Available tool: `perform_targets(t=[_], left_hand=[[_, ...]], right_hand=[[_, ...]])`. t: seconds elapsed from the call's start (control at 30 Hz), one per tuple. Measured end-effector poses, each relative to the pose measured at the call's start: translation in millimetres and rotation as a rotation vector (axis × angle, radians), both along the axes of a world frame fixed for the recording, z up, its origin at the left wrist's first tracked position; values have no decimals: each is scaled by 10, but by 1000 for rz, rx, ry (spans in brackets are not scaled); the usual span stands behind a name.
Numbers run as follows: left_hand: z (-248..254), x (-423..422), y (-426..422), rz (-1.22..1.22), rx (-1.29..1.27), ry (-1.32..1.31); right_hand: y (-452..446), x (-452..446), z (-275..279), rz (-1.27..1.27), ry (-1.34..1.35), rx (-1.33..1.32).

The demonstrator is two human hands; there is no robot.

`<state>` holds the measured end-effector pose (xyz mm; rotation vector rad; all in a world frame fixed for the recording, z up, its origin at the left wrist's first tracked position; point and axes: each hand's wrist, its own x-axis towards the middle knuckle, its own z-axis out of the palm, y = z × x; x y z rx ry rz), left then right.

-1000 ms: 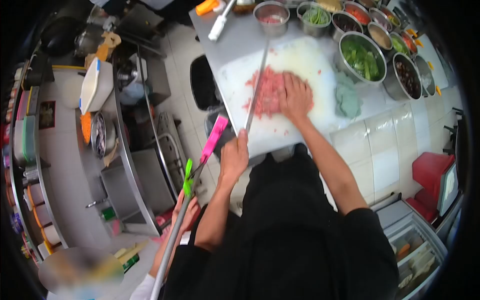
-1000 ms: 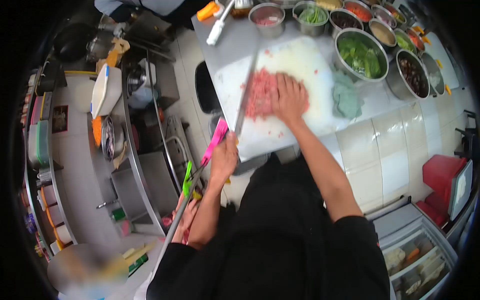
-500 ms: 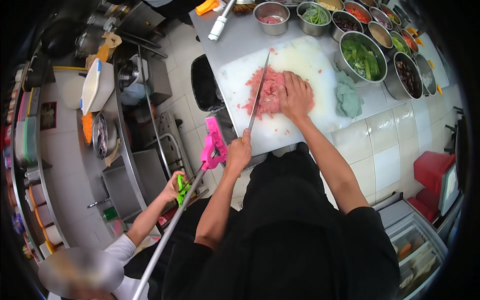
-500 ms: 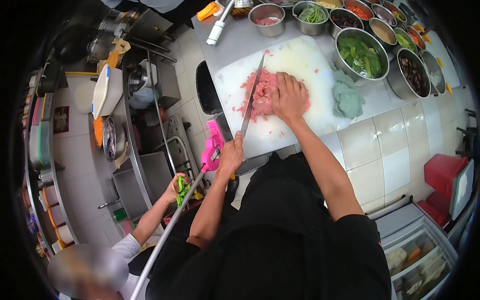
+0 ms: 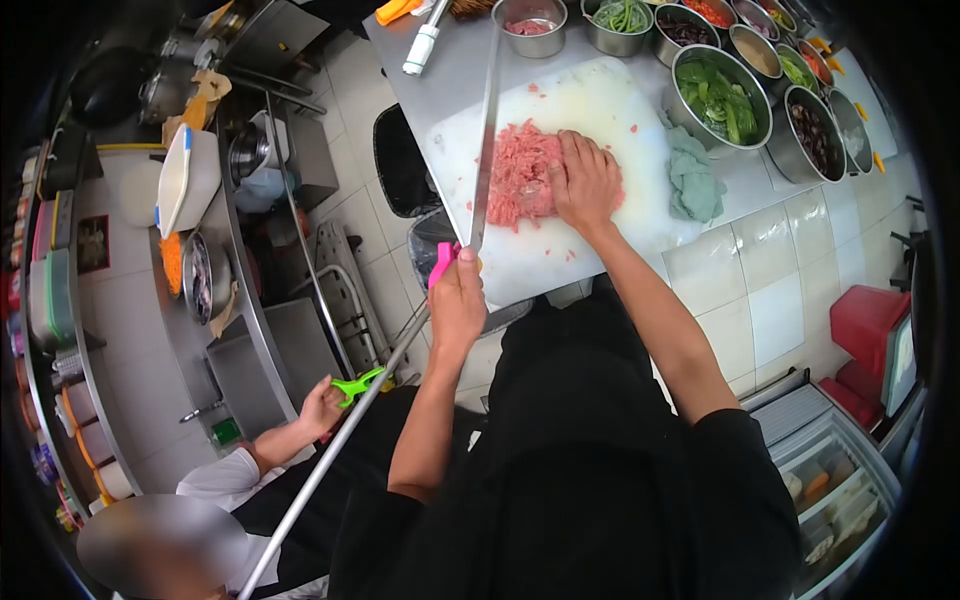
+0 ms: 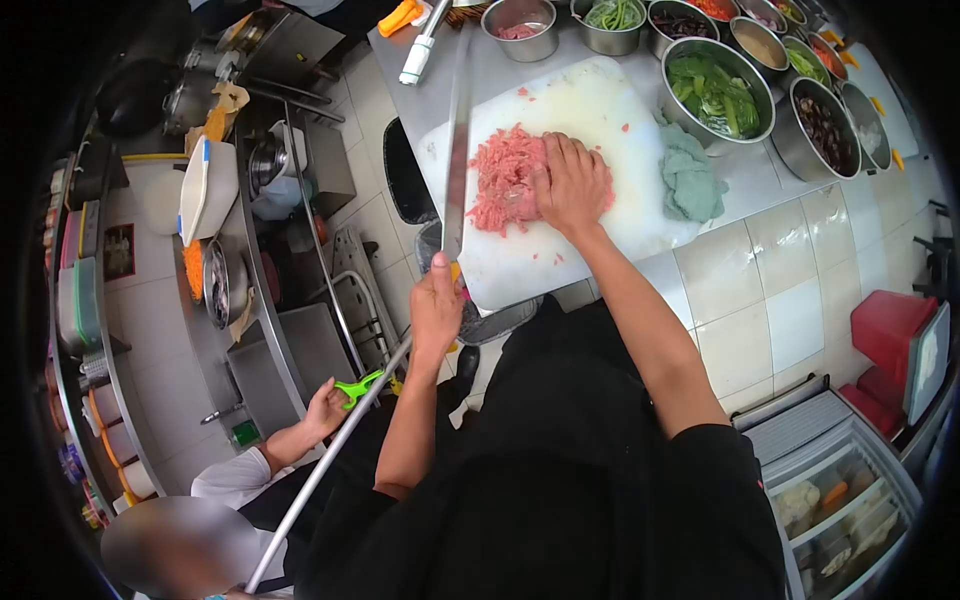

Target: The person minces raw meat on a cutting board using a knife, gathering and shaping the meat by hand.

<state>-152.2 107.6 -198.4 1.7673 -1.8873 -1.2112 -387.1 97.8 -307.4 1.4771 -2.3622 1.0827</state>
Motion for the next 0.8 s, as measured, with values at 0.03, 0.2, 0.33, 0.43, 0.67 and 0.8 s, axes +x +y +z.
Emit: perform_targets(t=[0.03, 0.2, 0.33, 0.43, 0.67, 0.8], left_hand=[[-48, 14, 45, 69, -4, 113], [6, 35, -93, -83, 81, -236], [171, 97, -30, 12, 36, -5], [-528, 215, -87, -165, -156, -223], [-289, 215, 20, -57, -130, -85], [-239, 228, -118, -66, -15, -223]], right_hand=[[26, 20, -20, -1, 3, 2], [-4, -17, -8, 13, -20, 8], [25, 13, -4, 1, -1, 8], [-41, -2, -35, 11, 3, -15], [7, -13, -37, 7, -1, -37], [-27, -34, -79, 23, -3, -52]])
